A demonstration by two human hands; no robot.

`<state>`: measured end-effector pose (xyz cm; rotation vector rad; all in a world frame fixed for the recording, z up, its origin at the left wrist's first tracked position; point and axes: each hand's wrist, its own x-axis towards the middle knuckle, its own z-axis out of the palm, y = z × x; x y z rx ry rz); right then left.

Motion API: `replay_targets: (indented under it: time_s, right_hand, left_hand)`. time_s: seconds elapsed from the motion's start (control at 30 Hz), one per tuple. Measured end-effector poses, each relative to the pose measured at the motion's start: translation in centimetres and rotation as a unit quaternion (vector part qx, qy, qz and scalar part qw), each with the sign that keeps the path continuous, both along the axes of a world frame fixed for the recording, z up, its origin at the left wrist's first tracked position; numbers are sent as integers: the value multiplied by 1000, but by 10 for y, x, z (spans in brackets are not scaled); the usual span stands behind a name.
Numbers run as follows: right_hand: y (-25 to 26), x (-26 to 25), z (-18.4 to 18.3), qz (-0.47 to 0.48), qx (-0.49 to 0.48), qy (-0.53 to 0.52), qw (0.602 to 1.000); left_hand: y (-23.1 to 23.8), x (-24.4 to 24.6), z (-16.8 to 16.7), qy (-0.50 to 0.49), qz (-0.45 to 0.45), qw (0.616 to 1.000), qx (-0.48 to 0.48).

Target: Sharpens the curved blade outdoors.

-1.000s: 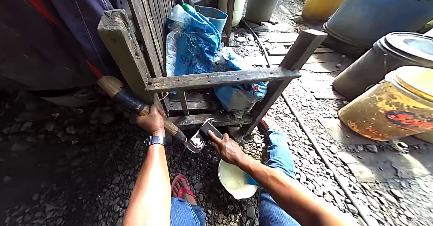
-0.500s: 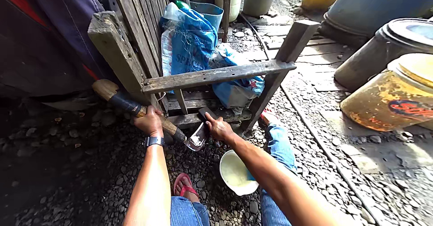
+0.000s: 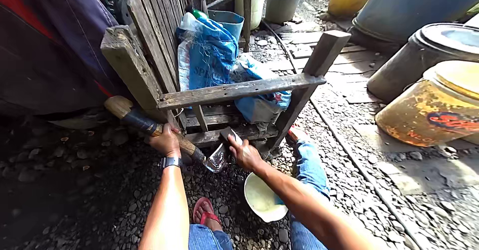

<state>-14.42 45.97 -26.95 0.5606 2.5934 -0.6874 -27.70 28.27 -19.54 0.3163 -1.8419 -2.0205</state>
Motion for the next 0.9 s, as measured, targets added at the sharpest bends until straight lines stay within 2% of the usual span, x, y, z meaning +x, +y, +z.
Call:
replay_targets:
  time_s: [0.07, 0.23, 0.4, 0.57, 0.77, 0.9]
  right_hand:
    - [0, 12, -2, 13, 7, -3, 1000]
    - [7, -32, 8, -73, -32, -30, 996]
    - [-6, 10, 0, -19, 2, 4, 1000]
    - [6, -32, 9, -84, -46, -26, 995]
    - [-11, 14, 3, -26, -16, 5, 1000]
    - [4, -30, 9, -89, -52, -19, 995]
  left_hand:
    - [-1, 1, -1, 5, -2, 1000, 5]
    - [-2, -3, -7, 22, -2, 1000, 11]
    - [-2, -1, -2, 19, -6, 1000, 18]
    - [-4, 1, -5, 27, -10, 1000, -5]
    - [-3, -1, -4, 36, -11, 999, -2]
    - [-2, 0, -6, 30, -6, 1000, 0]
